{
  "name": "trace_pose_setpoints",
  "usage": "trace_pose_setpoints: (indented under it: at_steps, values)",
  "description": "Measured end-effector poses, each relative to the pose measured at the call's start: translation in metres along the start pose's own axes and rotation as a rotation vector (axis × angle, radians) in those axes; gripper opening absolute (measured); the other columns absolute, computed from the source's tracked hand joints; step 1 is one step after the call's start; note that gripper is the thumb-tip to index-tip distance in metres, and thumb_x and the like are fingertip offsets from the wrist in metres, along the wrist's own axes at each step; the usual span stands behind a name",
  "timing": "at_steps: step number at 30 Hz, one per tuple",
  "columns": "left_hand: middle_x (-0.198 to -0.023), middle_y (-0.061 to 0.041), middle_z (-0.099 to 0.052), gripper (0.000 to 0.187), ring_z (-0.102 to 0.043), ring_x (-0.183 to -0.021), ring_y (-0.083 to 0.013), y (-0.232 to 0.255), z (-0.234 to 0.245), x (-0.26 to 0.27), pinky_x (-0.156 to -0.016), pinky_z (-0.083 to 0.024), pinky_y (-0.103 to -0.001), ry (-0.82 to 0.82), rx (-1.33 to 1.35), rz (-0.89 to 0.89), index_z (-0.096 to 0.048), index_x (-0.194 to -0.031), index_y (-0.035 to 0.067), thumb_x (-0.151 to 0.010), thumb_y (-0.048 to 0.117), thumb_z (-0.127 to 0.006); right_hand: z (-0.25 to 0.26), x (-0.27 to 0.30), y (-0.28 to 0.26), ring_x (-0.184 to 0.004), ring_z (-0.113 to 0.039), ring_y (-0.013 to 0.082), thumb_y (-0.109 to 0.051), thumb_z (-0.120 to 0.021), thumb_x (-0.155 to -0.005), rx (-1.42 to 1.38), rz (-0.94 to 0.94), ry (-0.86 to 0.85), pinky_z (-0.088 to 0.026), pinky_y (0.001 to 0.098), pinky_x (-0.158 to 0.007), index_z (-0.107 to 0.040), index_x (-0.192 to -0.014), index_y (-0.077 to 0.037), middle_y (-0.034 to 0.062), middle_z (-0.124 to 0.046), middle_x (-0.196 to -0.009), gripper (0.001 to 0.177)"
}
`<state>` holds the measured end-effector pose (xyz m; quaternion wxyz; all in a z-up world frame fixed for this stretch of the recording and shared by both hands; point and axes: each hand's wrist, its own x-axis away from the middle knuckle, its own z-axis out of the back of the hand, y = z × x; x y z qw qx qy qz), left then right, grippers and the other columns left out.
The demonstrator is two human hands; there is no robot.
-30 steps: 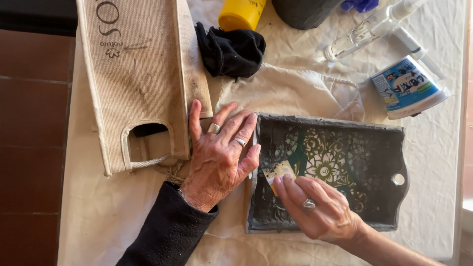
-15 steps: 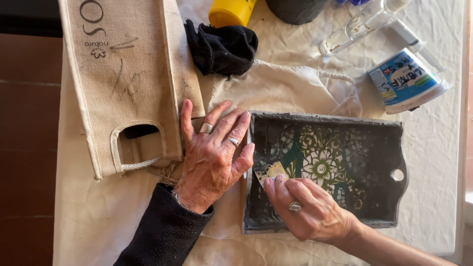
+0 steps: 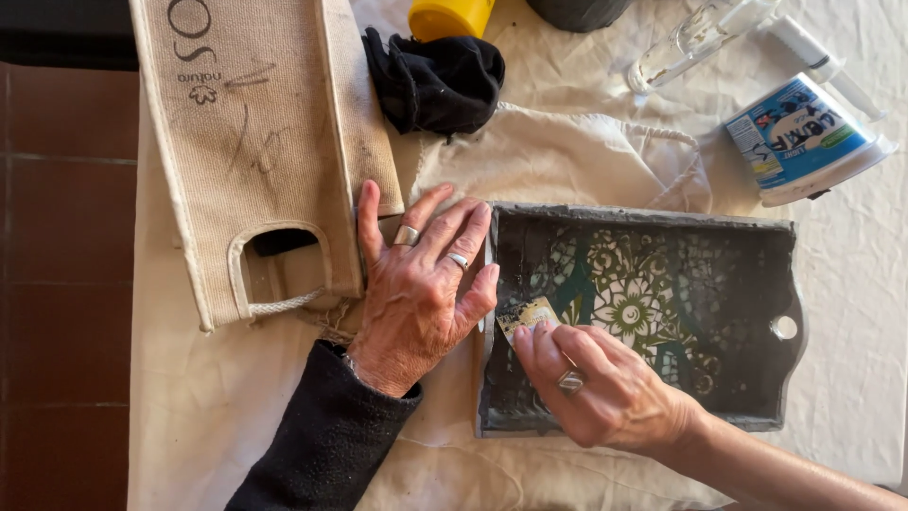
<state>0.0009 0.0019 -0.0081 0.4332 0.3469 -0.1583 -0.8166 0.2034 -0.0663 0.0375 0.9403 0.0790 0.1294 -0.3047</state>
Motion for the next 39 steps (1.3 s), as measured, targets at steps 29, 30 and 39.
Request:
trace_pose_setpoints:
  at_steps: [29, 30, 39]
  values:
    - [-0.131, -0.014, -0.068, 0.045, -0.057, -0.132, -0.0356, 0.0, 0.0, 0.0, -0.121, -0.005, -0.067, -0.001, 0.001, -0.01, -0.067, -0.127, -0.004, -0.09, 0.021, -0.065, 0.003, -0.004, -0.004, -0.081, -0.058, 0.0193, 0.0, -0.071, -0.086, -0.052, -0.046, -0.011, -0.052, 0.0283, -0.062, -0.068, -0.108, 0.009, 0.0145, -0.062, -0.104, 0.025]
    - [-0.131, -0.015, -0.068, 0.045, -0.057, -0.132, -0.0356, 0.0, 0.0, -0.001, -0.121, -0.005, -0.067, 0.0, -0.003, -0.017, -0.067, -0.128, -0.004, -0.09, 0.022, -0.065, 0.003, -0.006, -0.003, -0.083, -0.06, 0.0203, 0.0, -0.071, -0.086, -0.04, -0.05, 0.005, -0.053, 0.0293, -0.062, -0.068, -0.107, 0.008, 0.0141, -0.062, -0.104, 0.023]
    - [-0.131, -0.014, -0.068, 0.045, -0.057, -0.132, -0.0359, 0.001, 0.001, 0.0, -0.12, -0.005, -0.068, -0.006, 0.005, -0.013, -0.065, -0.129, -0.002, -0.09, 0.02, -0.065, 0.001, -0.002, -0.003, -0.078, -0.056, 0.0179, 0.001, -0.071, -0.086, -0.046, -0.036, 0.016, -0.052, 0.0271, -0.061, -0.068, -0.108, 0.009, 0.0145, -0.062, -0.105, 0.023]
